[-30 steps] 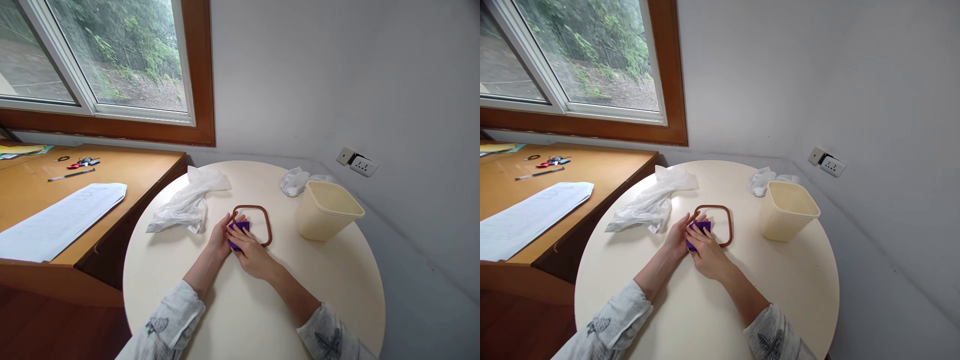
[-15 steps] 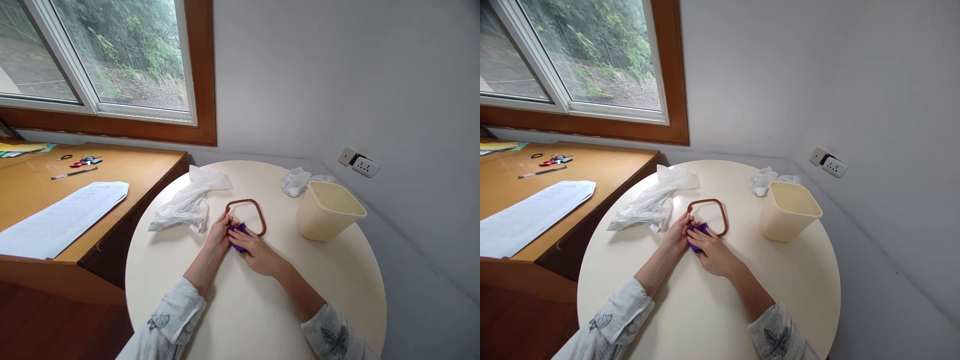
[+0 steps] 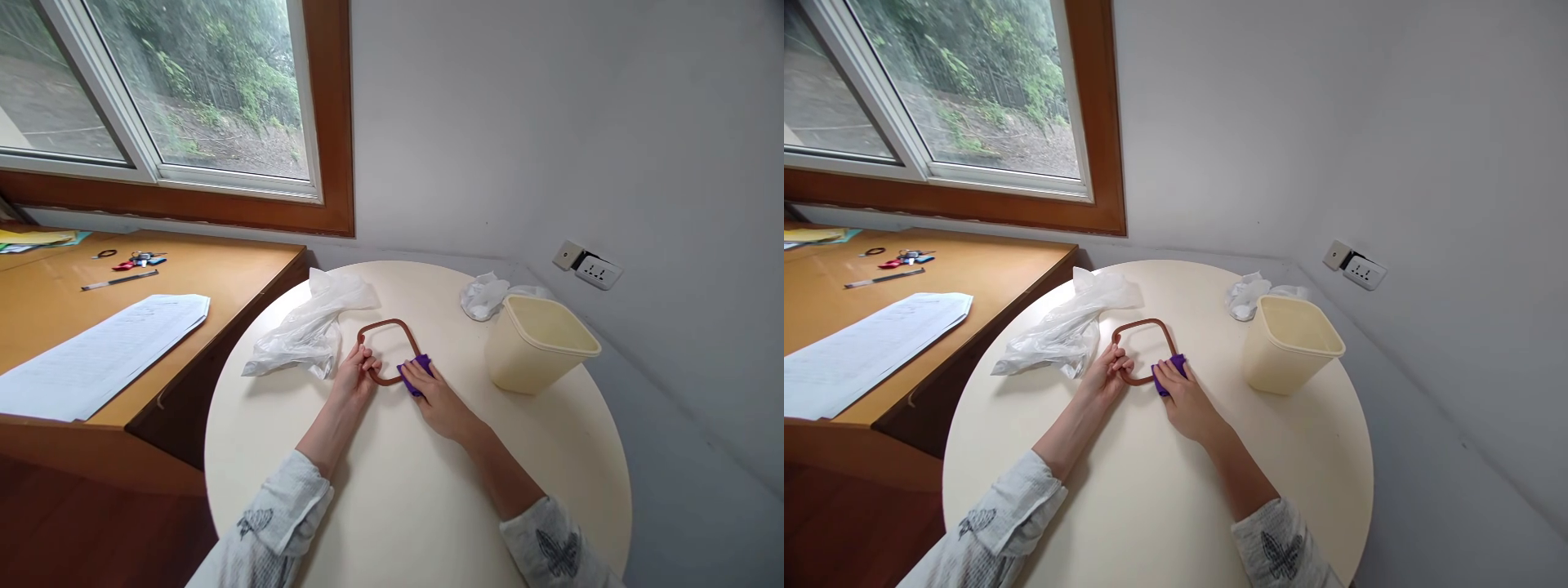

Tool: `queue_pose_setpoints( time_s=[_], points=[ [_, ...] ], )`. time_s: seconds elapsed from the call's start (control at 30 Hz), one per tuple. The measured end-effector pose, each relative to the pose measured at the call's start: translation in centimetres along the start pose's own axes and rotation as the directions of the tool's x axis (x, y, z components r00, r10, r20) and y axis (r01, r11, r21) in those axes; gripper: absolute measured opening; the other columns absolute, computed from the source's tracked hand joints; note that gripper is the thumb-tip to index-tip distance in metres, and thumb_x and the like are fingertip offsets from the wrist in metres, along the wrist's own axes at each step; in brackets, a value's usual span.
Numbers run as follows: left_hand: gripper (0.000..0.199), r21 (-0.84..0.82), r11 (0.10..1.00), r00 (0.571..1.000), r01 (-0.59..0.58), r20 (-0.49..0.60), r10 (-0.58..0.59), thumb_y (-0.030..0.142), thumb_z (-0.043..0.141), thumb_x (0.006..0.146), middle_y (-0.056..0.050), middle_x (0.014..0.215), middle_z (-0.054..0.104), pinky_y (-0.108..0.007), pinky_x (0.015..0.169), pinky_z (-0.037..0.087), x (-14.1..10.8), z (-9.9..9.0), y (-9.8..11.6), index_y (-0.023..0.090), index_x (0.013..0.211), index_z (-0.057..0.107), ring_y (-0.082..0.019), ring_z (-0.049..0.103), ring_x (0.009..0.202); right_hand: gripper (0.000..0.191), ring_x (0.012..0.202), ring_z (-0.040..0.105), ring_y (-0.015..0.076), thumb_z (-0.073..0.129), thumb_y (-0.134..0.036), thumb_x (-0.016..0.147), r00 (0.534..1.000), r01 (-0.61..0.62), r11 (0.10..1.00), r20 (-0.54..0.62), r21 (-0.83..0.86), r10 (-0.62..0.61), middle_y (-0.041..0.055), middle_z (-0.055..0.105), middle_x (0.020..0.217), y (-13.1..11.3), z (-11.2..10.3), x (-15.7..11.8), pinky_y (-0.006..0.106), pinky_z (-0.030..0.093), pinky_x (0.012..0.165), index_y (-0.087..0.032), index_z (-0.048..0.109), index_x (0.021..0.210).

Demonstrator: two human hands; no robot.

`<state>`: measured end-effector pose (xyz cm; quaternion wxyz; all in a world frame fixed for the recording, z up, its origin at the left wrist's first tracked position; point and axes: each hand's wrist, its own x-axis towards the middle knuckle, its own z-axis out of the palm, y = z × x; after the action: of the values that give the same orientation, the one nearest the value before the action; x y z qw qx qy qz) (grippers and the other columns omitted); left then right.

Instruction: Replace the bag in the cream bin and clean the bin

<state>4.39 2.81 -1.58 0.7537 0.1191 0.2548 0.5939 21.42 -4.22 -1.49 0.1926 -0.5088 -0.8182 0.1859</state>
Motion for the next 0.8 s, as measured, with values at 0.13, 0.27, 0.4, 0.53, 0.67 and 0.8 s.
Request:
queue_pose_setpoints(
  time_s=[0.13, 0.27, 0.4, 0.53, 0.67, 0.8],
  points=[
    [0.015, -0.017, 1.000, 1.000, 0.027, 0.008, -0.027, 0.004, 0.039, 0.087, 0.007, 0.053, 0.041, -0.013, 0.038, 0.030, -0.1, 0.0, 0.1, 0.015, 0.086, 0.049, -0.001, 0.029, 0.034, 0.056, 0.136, 0.017, 0.0186, 0.032, -0.009, 0.082, 0.993, -0.113, 0.992, -0.042, -0.052, 0.111, 0.0102, 0.026, 0.146, 0.9, 0.4, 0.2, 0.044, 0.012, 0.112, -0.010, 0.030, 0.138],
    [0.015, 0.003, 0.997, 0.997, 0.072, 0.029, -0.072, 0.003, 0.038, 0.087, 0.007, 0.053, 0.040, -0.013, 0.036, 0.028, -0.1, 0.0, 0.3, 0.015, 0.084, 0.048, 0.000, 0.028, 0.033, 0.054, 0.136, 0.018, 0.0182, 0.031, -0.012, 0.084, 0.988, -0.137, 0.987, -0.083, -0.082, 0.130, 0.0119, 0.023, 0.146, 1.4, 0.8, 0.4, 0.042, 0.013, 0.112, -0.008, 0.030, 0.138],
    [0.014, 0.059, 0.987, 0.986, 0.147, 0.064, -0.151, 0.004, 0.038, 0.087, 0.006, 0.053, 0.040, -0.012, 0.035, 0.027, -0.3, 0.0, 0.4, 0.014, 0.082, 0.047, 0.000, 0.025, 0.033, 0.052, 0.136, 0.019, 0.0176, 0.029, -0.014, 0.086, 0.982, -0.150, 0.987, -0.126, -0.057, 0.142, 0.0122, 0.024, 0.146, 1.8, 1.1, 0.5, 0.041, 0.015, 0.112, -0.009, 0.030, 0.138],
    [0.011, 0.148, 0.956, 0.956, 0.253, 0.115, -0.271, 0.005, 0.042, 0.085, 0.005, 0.054, 0.040, -0.012, 0.034, 0.025, -1.0, 0.2, 0.1, 0.013, 0.086, 0.050, -0.001, 0.027, 0.035, 0.051, 0.135, 0.022, 0.0179, 0.031, -0.016, 0.086, 0.963, -0.217, 0.976, -0.168, -0.010, 0.213, 0.0123, 0.026, 0.145, 2.4, 0.8, 0.6, 0.040, 0.016, 0.112, -0.010, 0.032, 0.137],
    [0.011, 0.216, 0.928, 0.925, 0.304, 0.167, -0.342, 0.007, 0.046, 0.084, 0.006, 0.054, 0.037, -0.012, 0.035, 0.024, -1.5, 0.5, -0.2, 0.013, 0.091, 0.053, -0.001, 0.027, 0.037, 0.050, 0.134, 0.024, 0.0201, 0.032, -0.017, 0.086, 0.930, -0.283, 0.957, -0.226, 0.059, 0.289, 0.0126, 0.028, 0.145, 2.6, 0.6, 0.7, 0.043, 0.017, 0.111, -0.011, 0.035, 0.136],
    [0.008, 0.255, 0.912, 0.907, 0.322, 0.193, -0.374, 0.009, 0.051, 0.082, 0.007, 0.053, 0.035, -0.011, 0.035, 0.023, -1.5, 0.4, -0.3, 0.013, 0.088, 0.052, -0.001, 0.027, 0.038, 0.049, 0.134, 0.026, 0.0213, 0.035, -0.017, 0.086, 0.914, -0.291, 0.949, -0.257, 0.120, 0.313, 0.0125, 0.031, 0.143, 2.7, 0.6, 0.8, 0.044, 0.016, 0.111, -0.011, 0.038, 0.134]
  ],
)
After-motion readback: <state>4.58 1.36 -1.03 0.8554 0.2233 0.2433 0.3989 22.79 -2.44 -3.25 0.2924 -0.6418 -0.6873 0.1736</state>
